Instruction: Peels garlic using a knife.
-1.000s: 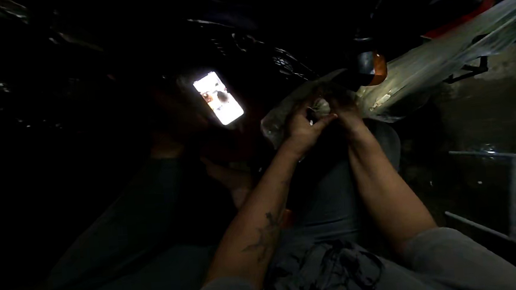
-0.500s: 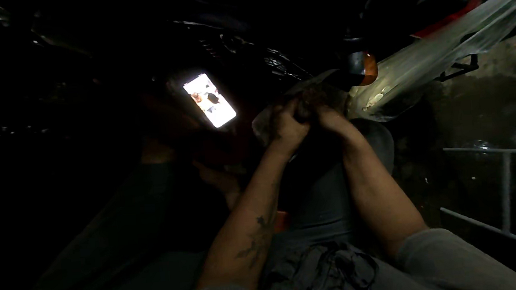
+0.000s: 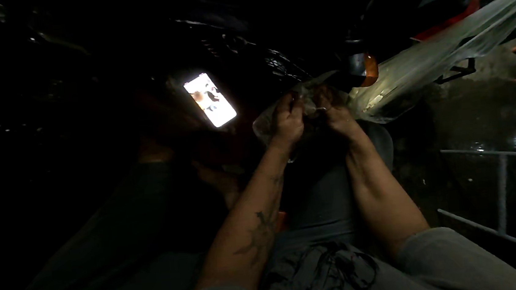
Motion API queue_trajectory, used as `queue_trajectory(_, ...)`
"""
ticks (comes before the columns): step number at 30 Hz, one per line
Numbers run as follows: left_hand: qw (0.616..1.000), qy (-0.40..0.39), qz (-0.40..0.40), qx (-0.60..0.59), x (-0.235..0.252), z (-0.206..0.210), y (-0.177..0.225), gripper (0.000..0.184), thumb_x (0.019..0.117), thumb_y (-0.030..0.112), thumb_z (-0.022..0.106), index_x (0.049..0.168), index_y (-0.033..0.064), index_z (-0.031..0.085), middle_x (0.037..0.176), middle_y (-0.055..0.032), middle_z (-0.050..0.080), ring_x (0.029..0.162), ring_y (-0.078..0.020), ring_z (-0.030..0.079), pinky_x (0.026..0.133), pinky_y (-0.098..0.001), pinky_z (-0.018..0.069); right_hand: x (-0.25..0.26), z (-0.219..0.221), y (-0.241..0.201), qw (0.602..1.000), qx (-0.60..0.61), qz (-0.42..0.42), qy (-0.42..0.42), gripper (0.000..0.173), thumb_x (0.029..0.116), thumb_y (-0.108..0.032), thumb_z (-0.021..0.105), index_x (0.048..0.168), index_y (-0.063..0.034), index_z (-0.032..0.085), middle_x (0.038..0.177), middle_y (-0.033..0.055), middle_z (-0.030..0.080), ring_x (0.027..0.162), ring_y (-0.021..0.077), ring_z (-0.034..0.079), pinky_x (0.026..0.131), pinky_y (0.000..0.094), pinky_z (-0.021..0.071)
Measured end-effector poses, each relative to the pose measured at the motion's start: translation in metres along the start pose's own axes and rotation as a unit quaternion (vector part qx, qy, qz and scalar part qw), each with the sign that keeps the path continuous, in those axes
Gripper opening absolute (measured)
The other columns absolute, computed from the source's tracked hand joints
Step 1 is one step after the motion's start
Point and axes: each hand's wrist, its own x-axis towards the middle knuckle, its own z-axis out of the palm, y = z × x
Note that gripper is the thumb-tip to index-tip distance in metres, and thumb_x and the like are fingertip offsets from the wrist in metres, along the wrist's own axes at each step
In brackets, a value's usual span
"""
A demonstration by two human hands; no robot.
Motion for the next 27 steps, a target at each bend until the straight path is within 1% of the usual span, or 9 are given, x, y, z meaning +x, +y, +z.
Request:
queue_trajectory(3,0.994,0.001,-0.032,0.109,-0.001,-0.005,0.005,0.025,0.1099,0.018,0.048,0.119,-0.0016,0.061,0.103,-0.0134,0.066,0.093,-0.0167,0.065,0.087,-0.0362,0.0551,0.0,-0.001,-0.001,0.999,-0.007,0.048,-0.004,0.037,0.1096,-0.03,0.046,0.139,-0.0098,0.055,0.109,0.0033,0.066,0.087,0.0079,0.063,0.075,0.0278,0.0571)
queue_trajectory(4,0.982,-0.022,-0.07,0.172,-0.004,-0.007,0.014,0.027,0.1097,0.016,0.048,0.125,-0.0017,0.061,0.114,-0.0171,0.068,0.104,-0.0224,0.067,0.096,-0.0414,0.0541,0.001,-0.002,0.002,0.998,0.009,0.064,-0.007,0.039,0.1099,-0.033,0.045,0.14,-0.0104,0.056,0.11,0.0046,0.067,0.089,0.0103,0.064,0.077,0.0302,0.0576)
queue_trajectory(5,0.963,-0.057,-0.119,0.237,-0.007,-0.009,0.025,0.03,0.1082,0.014,0.05,0.133,-0.0014,0.06,0.125,-0.0203,0.066,0.117,-0.0288,0.064,0.105,-0.0475,0.0503,0.003,-0.004,0.005,0.996,0.039,0.075,-0.011,0.041,0.11,-0.037,0.044,0.138,-0.0104,0.057,0.109,0.0057,0.068,0.09,0.0128,0.065,0.078,0.0328,0.0583)
queue_trajectory(7,0.912,-0.116,-0.195,0.343,-0.009,-0.009,0.041,0.034,0.1029,0.015,0.059,0.134,0.0012,0.06,0.132,-0.0227,0.063,0.126,-0.0371,0.059,0.107,-0.057,0.0464,0.006,-0.005,0.008,0.99,0.104,0.094,-0.011,0.043,0.1094,-0.042,0.044,0.135,-0.0106,0.059,0.107,0.0074,0.068,0.089,0.0163,0.066,0.078,0.0353,0.0584)
queue_trajectory(10,0.908,-0.119,-0.16,0.369,-0.011,-0.014,0.036,0.039,0.0988,0.016,0.064,0.137,0.0073,0.062,0.139,-0.0183,0.06,0.132,-0.0336,0.055,0.111,-0.0534,0.0449,0.005,0.0,0.002,0.983,0.134,0.124,0.021,0.043,0.109,-0.041,0.046,0.137,-0.0099,0.057,0.11,0.0088,0.069,0.09,0.0181,0.068,0.078,0.0362,0.06)
queue_trajectory(13,0.954,-0.038,-0.058,0.293,-0.013,-0.021,0.026,0.031,0.104,0.018,0.056,0.131,0.0071,0.067,0.131,-0.0162,0.066,0.124,-0.0276,0.062,0.108,-0.0479,0.049,0.007,0.002,-0.002,0.981,0.112,0.146,0.062,0.041,0.1077,-0.039,0.048,0.135,-0.0115,0.061,0.108,0.008,0.069,0.086,0.0184,0.068,0.073,0.0365,0.0597)
queue_trajectory(15,0.968,0.009,0.002,0.249,-0.014,-0.02,0.024,0.031,0.1059,0.028,0.055,0.125,0.0068,0.068,0.116,-0.0128,0.07,0.108,-0.0222,0.068,0.098,-0.0441,0.0547,0.01,0.002,0.002,0.981,0.095,0.147,0.078,0.04,0.1075,-0.04,0.047,0.132,-0.0114,0.063,0.107,0.0071,0.07,0.089,0.0173,0.068,0.075,0.0367,0.0594)
queue_trajectory(19,0.964,-0.046,0.002,0.262,-0.016,-0.01,0.028,0.051,0.0997,0.045,0.065,0.133,0.0076,0.061,0.108,-0.0139,0.071,0.093,-0.0256,0.07,0.087,-0.0501,0.0583,0.01,0.005,0.0,0.981,0.125,0.14,0.04,0.043,0.1078,-0.045,0.04,0.12,-0.0108,0.063,0.097,0.0031,0.068,0.087,0.0126,0.066,0.076,0.0351,0.0583)
queue_trajectory(27,0.996,-0.07,-0.032,0.052,-0.008,0.001,0.007,0.029,0.0987,0.021,0.07,0.121,0.0047,0.061,0.103,-0.0079,0.068,0.09,-0.0137,0.067,0.085,-0.0356,0.0586,0.005,0.004,-0.001,0.988,0.056,0.133,0.063,0.045,0.1078,-0.042,0.047,0.139,-0.0104,0.057,0.114,0.0066,0.068,0.098,0.0142,0.066,0.084,0.0365,0.0586)
